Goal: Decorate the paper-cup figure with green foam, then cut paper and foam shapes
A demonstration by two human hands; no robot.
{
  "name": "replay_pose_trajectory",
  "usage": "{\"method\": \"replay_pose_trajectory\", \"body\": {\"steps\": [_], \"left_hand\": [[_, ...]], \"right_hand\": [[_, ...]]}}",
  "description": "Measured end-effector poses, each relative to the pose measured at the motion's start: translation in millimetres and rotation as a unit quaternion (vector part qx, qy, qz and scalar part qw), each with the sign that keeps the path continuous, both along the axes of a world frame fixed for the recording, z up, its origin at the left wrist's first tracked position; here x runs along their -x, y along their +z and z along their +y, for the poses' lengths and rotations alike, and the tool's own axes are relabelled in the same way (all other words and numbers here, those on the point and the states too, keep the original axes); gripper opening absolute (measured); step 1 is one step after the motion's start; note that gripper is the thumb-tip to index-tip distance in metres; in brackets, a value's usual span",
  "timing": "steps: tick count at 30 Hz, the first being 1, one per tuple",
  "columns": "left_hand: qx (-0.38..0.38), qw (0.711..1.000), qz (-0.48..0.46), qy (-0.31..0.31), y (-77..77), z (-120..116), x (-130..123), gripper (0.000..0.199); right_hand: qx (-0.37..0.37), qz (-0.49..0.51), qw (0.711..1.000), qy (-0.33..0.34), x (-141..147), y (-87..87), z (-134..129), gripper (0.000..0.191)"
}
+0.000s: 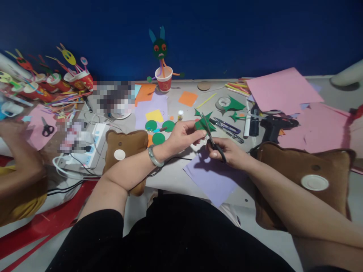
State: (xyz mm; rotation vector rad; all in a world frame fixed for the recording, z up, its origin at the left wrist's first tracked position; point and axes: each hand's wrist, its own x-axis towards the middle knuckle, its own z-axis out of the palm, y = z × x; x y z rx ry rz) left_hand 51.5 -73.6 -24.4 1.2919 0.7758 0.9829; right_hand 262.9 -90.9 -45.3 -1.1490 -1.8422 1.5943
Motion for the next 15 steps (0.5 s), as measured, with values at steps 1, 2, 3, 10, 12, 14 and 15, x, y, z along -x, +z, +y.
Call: {"method": "replay_pose_trajectory", "body": {"steps": [1, 2, 3, 10, 12, 14, 15], "left_hand": [[-0.001, 1.000, 0.000, 0.000, 0.0, 0.0, 0.2, 0.043], [-0.002, 1.000, 0.001, -0.001, 0.1, -0.1, 0.4, 0.043], [-0.004, 1.000, 0.001, -0.001, 0.1, -0.2, 0.6, 0.043], [-0.018, 1.000, 0.003, 0.004, -0.4, -0.7, 1.8, 0.044], [-0.018, 1.000, 0.000, 0.005, -0.9, -0.5, 1.7, 0.044], [-0.018, 1.000, -0.003, 0.007, -1.2, -0.3, 1.3, 0.045], [-0.018, 1.000, -0.005, 0.007, -1.2, -0.2, 1.1, 0.045]], "right_hand": [[0.002, -0.002, 1.000, -0.001, -0.5, -0.3, 0.3, 0.069], [0.003, -0.002, 1.000, -0.002, -0.9, -0.3, 0.6, 0.069], [0.004, -0.001, 1.000, -0.002, -1.1, 0.0, 0.8, 0.069], [0.004, 0.007, 1.000, 0.001, -1.0, 1.2, 1.4, 0.069], [0.003, 0.004, 1.000, 0.002, -1.1, 1.0, 1.3, 0.069], [0.001, 0.003, 1.000, 0.002, -1.2, 0.9, 1.2, 0.070], [0.001, 0.003, 1.000, 0.002, -1.2, 1.0, 1.1, 0.070]]}}
